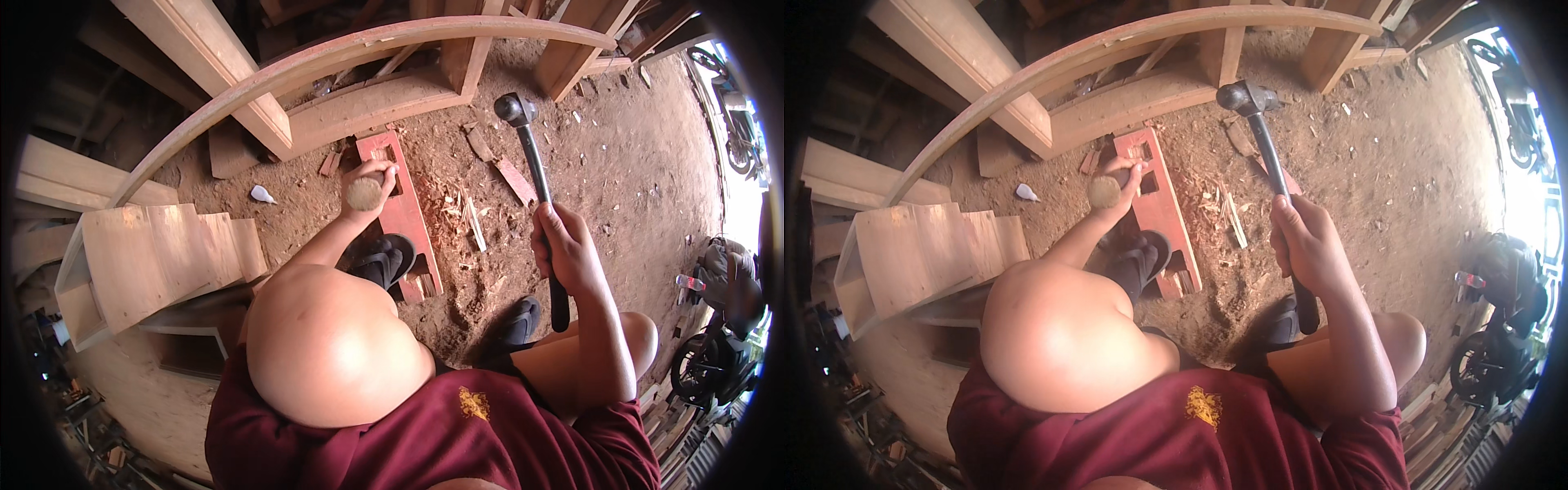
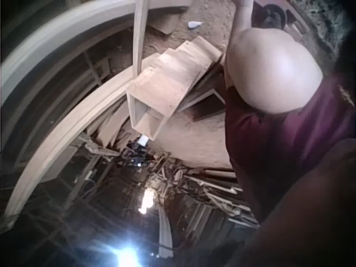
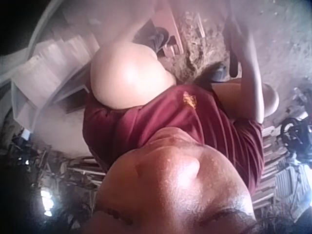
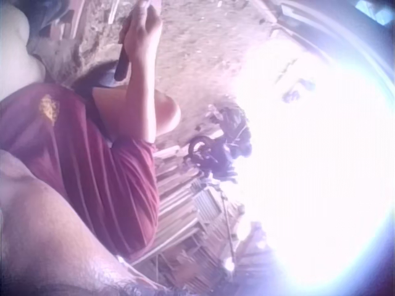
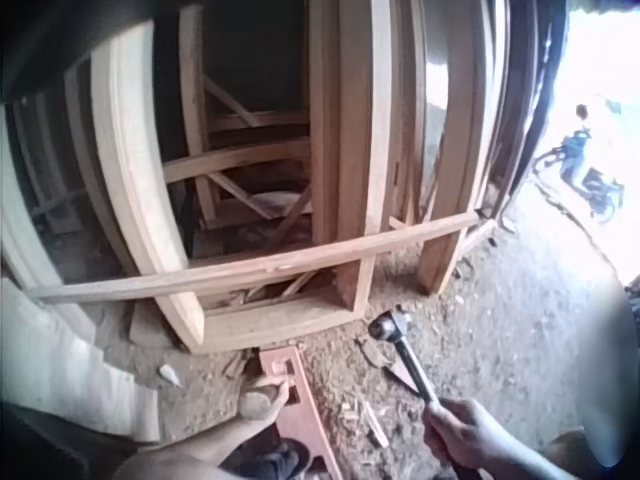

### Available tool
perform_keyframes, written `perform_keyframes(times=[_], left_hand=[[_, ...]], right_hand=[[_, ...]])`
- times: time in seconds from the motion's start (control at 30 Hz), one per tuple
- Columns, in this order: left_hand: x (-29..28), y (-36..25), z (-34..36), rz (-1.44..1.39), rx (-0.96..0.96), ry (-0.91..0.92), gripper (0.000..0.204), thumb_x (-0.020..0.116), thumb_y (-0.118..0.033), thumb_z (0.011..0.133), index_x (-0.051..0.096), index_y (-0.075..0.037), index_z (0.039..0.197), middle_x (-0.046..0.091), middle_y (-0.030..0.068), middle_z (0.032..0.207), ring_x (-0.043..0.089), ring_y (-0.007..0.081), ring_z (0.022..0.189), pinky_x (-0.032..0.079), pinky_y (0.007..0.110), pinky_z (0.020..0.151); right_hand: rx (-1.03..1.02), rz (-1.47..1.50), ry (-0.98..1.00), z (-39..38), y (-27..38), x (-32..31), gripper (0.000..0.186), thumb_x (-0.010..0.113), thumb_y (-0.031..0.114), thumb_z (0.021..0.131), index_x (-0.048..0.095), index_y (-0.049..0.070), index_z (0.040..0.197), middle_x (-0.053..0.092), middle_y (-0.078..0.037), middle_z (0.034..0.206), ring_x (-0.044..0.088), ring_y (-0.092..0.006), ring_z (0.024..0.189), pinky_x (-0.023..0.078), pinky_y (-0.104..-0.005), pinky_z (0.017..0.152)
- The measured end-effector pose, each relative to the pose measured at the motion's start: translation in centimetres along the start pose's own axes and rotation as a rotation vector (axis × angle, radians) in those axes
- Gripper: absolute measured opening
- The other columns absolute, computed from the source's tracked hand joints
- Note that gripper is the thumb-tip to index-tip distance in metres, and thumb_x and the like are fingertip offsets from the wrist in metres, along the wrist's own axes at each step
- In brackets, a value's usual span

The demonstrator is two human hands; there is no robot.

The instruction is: The person sits on the ground and uses a chisel and hammer to carve a wooden frame. They repeatedly strike the chisel with the hammer to remove wood shavings from the frame's surface.

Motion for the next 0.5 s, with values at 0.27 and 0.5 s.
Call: perform_keyframes(times=[0.27, 0.5], left_hand=[[2.1, -3.1, -2.0, 0.161, 0.343, -0.002, 0.013, 0.070, 0.000, 0.077, 0.058, -0.005, 0.078, 0.069, 0.0078, 0.082, 0.070, 0.0210, 0.077, 0.056, 0.034, 0.076], [-0.8, -4.7, 1.5, 0.203, 0.226, -0.057, 0.013, 0.061, -0.013, 0.092, 0.060, -0.007, 0.081, 0.068, 0.0035, 0.076, 0.064, 0.0117, 0.061, 0.051, 0.028, 0.049]], right_hand=[[-0.179, -0.210, 0.014, -2.0, 1.0, 2.4, 0.049, 0.044, 0.046, 0.100, 0.054, 0.001, 0.083, 0.050, -0.003, 0.058, 0.048, -0.0129, 0.049, 0.039, -0.0306, 0.045], [-0.402, -0.318, 0.087, -4.4, 4.4, 3.7, 0.052, 0.048, 0.050, 0.097, 0.055, -0.001, 0.086, 0.053, -0.010, 0.060, 0.056, -0.0218, 0.055, 0.044, -0.0359, 0.054]])
Point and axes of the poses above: each hand's wrist, its own z-axis towards the middle knuckle, its own x-axis out of the palm, y = z × x, the point moved 9 cm from there along z, towards the middle knuckle
